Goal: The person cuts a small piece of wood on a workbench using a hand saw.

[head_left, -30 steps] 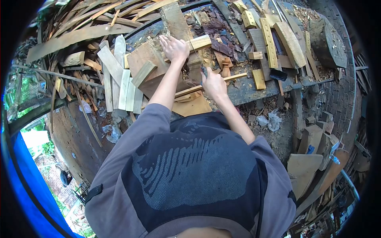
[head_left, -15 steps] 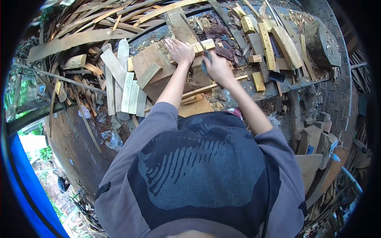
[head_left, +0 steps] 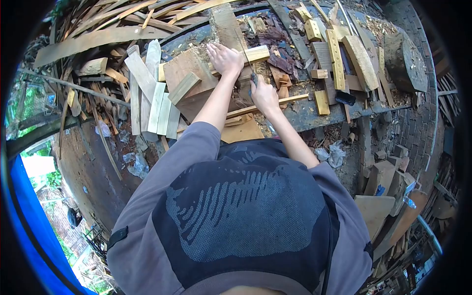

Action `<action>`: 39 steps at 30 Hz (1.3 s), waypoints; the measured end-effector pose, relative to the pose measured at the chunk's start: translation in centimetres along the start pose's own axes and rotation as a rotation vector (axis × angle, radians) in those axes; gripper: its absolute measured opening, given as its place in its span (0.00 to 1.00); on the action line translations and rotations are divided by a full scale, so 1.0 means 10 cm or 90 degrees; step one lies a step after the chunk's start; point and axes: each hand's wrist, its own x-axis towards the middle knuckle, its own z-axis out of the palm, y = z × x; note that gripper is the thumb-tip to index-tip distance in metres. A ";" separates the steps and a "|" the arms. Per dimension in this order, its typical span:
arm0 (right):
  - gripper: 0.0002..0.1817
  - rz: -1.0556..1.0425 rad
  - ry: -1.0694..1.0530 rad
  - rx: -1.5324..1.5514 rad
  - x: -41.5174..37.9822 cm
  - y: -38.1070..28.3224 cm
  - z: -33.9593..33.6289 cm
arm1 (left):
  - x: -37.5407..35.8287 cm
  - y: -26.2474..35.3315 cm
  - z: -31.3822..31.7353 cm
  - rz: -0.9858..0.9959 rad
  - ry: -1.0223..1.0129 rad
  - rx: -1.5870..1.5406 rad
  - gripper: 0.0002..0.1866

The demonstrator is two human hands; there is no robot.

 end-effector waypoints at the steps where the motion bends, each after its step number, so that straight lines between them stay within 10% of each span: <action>1: 0.16 0.003 0.001 -0.001 -0.06 0.02 -0.01 | 0.01 0.01 0.03 -0.007 0.000 0.005 0.34; 28: 0.15 0.051 -0.054 0.067 -0.61 0.26 -0.24 | 0.09 0.03 0.05 0.022 -0.013 0.002 0.35; 34: 0.17 -0.001 -0.004 0.050 0.32 0.00 0.06 | 0.10 -0.02 0.00 0.036 -0.020 -0.002 0.35; 39: 0.19 -0.040 0.017 0.090 -0.73 0.51 0.07 | 0.26 0.09 0.01 -0.044 -0.031 -0.036 0.35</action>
